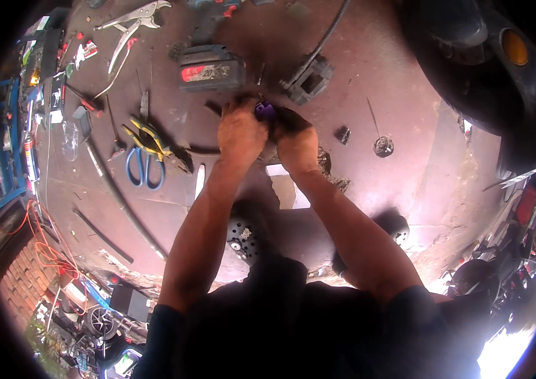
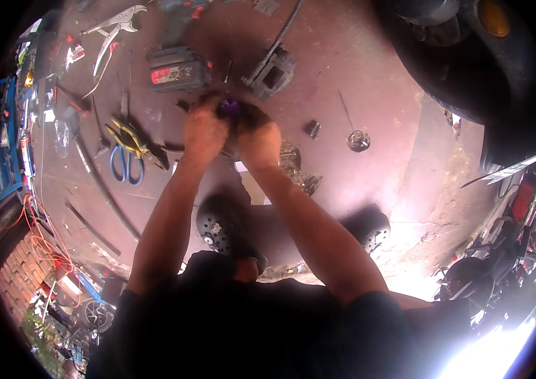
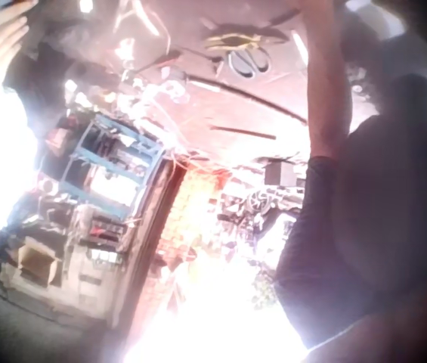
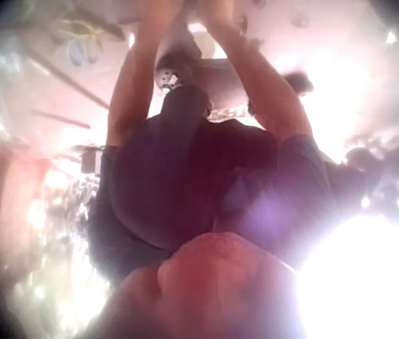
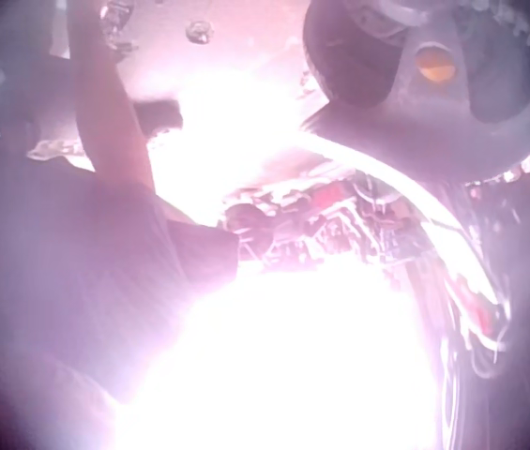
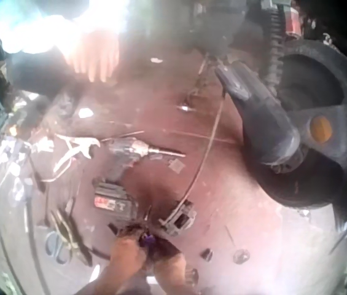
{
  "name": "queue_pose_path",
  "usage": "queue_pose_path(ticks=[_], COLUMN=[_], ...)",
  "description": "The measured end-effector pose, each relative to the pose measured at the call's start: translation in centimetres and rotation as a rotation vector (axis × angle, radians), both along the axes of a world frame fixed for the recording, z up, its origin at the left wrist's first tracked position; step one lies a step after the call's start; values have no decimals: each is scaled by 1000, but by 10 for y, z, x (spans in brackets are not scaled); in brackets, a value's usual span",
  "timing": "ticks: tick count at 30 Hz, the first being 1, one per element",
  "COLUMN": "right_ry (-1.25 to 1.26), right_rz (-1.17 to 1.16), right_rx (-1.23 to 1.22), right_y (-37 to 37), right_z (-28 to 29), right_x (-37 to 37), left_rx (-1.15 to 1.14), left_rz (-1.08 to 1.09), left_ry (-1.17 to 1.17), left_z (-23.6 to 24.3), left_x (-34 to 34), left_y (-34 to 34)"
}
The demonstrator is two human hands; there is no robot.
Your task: The person uses a metal bar to pry open a brake caliper, unboxes new brake pads, fits them together with a spring clip by hand, and inserts the brake pads into the caliper.
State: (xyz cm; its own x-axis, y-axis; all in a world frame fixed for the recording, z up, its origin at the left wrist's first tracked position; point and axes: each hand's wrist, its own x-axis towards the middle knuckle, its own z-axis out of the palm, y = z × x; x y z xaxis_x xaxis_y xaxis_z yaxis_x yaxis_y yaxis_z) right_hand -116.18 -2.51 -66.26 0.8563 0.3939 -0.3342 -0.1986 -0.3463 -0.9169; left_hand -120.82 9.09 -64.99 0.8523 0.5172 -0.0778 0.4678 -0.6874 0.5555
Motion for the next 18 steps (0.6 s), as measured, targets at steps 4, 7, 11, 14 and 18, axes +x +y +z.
queue_pose_path(ticks=[4,7,11,14,18], right_ry=[-150,-230,-189,-210,-212], right_rz=[29,38,7,45,57], right_rx=[-150,-219,-268,-217,-163], right_y=[13,20,20,17,13], right_z=[12,14,17,12,16], right_x=[-1,-2,-4,-2,2], left_rx=[-30,-205,-326,-448,-549], left_rz=[-31,49,168,201,165], left_ry=[-34,-61,-23,43,48], left_z=[4,0,1,9,35], left_x=[-1,0,7,10,18], left_y=[9,15,18,20,18])
